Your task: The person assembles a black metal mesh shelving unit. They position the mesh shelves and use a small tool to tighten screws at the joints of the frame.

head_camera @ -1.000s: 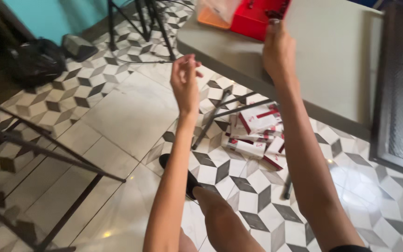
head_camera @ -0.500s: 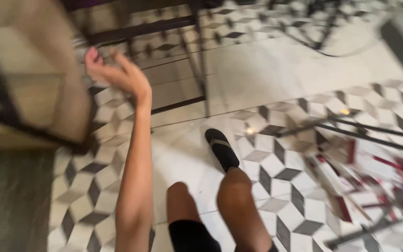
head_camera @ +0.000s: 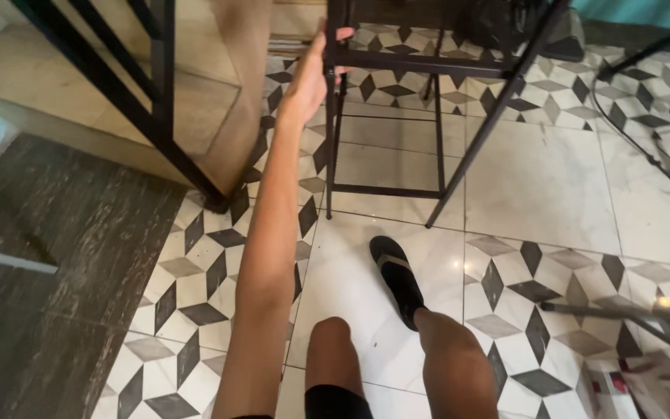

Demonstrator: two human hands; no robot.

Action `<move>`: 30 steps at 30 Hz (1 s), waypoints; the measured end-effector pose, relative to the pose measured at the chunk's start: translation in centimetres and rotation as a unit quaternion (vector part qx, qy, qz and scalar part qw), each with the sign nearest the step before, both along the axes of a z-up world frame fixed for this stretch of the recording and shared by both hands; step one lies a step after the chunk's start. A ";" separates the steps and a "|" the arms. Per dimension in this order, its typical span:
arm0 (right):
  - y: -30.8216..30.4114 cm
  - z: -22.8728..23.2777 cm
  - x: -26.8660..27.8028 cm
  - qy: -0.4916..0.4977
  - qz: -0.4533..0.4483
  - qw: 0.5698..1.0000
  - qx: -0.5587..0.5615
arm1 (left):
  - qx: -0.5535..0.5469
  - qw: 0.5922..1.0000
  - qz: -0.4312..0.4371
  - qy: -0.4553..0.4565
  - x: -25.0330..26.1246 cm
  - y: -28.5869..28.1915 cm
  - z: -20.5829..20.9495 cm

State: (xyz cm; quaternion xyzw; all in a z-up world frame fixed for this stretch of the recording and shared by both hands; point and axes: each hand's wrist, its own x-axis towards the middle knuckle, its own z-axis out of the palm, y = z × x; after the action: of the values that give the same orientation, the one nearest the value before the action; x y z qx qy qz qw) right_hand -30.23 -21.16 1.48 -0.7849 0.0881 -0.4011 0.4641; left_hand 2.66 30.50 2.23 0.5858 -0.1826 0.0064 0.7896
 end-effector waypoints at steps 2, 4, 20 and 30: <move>5.0 0.3 3.9 0.013 0.131 0.991 0.036 | -0.034 0.999 -0.028 -0.008 0.8 -0.1 -0.3; 10.3 1.1 6.6 0.039 0.229 0.972 0.040 | -0.070 0.996 -0.042 0.017 1.2 -0.8 -2.0; 29.1 0.2 15.1 0.076 0.345 0.886 0.300 | -0.188 0.977 -0.011 0.098 -2.3 -10.7 -6.3; 33.3 3.2 14.9 -0.019 0.317 0.935 0.157 | -0.103 0.980 0.027 0.169 -6.7 -9.6 -1.9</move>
State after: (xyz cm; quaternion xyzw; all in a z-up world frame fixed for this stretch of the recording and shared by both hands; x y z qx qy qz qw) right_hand -15.31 12.19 4.67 -0.6812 -0.1120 -0.2289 0.6863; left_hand -4.01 20.85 0.33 0.4986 -0.0289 -0.0529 0.8647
